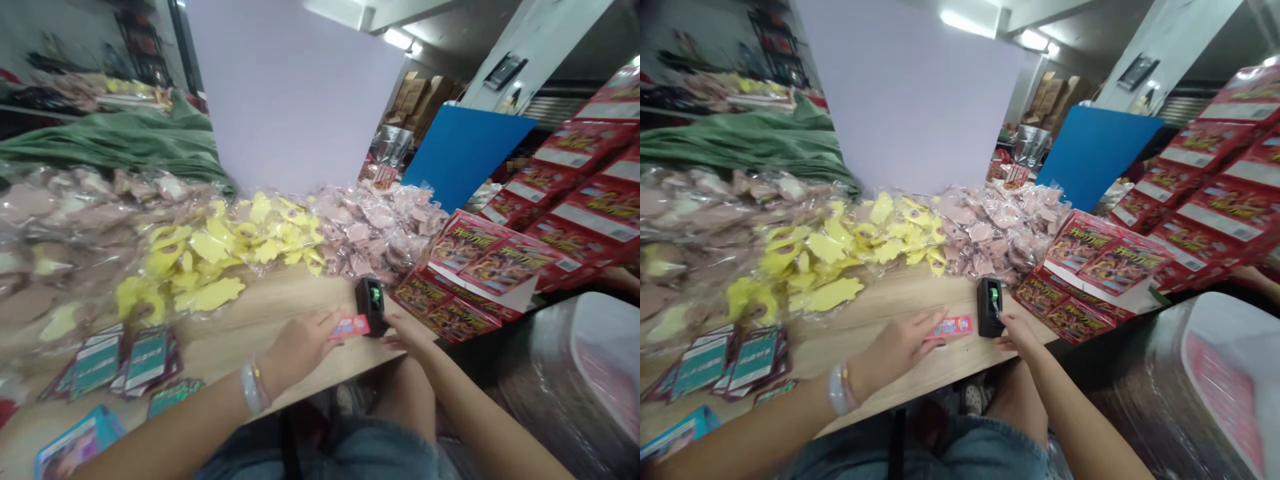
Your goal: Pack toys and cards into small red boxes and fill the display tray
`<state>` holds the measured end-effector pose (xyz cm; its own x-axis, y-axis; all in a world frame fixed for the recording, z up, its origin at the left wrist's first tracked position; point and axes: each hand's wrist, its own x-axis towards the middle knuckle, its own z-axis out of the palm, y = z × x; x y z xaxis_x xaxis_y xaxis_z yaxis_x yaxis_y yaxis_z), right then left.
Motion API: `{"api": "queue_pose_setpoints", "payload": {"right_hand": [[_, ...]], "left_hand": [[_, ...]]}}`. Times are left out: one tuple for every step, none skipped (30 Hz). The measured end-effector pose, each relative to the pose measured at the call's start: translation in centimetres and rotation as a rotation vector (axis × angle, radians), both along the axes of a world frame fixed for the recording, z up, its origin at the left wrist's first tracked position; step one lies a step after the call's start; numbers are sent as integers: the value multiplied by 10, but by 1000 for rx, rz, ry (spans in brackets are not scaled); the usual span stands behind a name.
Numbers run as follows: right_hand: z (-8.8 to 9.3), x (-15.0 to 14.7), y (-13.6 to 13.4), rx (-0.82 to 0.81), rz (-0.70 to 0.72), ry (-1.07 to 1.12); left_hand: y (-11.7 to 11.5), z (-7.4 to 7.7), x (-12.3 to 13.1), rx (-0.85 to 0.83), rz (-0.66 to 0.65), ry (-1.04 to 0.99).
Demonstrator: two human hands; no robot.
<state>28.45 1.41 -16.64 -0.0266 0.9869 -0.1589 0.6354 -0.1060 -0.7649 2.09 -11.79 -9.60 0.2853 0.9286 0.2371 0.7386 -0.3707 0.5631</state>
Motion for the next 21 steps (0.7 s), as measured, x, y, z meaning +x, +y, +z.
{"api": "queue_pose_setpoints", "payload": {"right_hand": [[-3,-2,13,-117,-20,47],[-5,-3,22,-217,-45,98],[-8,-5,25,-282,-65,147],[-10,-5,23,-323,-85,197],[-13,-4,17,-340,-105,248],[-16,-2,7,-334,-130,293],[-18,-1,-5,-309,-157,329],[-20,-1,-19,-272,-187,354],[-21,-2,-33,-228,-216,368],[-21,-7,-46,-185,-239,379],[-20,-15,-58,-148,-248,392],[-17,-26,-68,-123,-239,412],[-14,-41,-77,-105,-217,438],[-10,-56,-85,-93,-190,462],[-6,-71,-92,-85,-166,479],[-3,-84,-99,-80,-154,482],[1,-92,-106,-79,-153,471],[3,-96,-113,-78,-166,454],[5,-95,-118,-52,-179,422],[7,-90,-120,3,-164,372],[7,-84,-118,87,-128,325]], "left_hand": [[6,-8,6,-64,-15,54],[10,-15,11,-128,-18,89],[13,-20,13,-184,-5,113],[14,-24,14,-228,15,132],[15,-25,14,-256,31,152],[16,-24,12,-271,42,175],[18,-22,11,-277,50,200],[20,-20,10,-276,54,220],[24,-17,9,-273,50,233],[27,-15,10,-271,45,241],[31,-14,12,-274,40,242],[34,-14,14,-279,35,239],[36,-14,18,-280,34,233],[35,-14,21,-279,34,226],[32,-14,25,-276,36,219],[26,-13,28,-271,39,213],[17,-10,30,-267,45,210],[7,-6,32,-269,57,218],[-4,0,32,-272,61,222],[-14,7,31,-269,59,208],[-23,15,27,-258,48,169]]}}
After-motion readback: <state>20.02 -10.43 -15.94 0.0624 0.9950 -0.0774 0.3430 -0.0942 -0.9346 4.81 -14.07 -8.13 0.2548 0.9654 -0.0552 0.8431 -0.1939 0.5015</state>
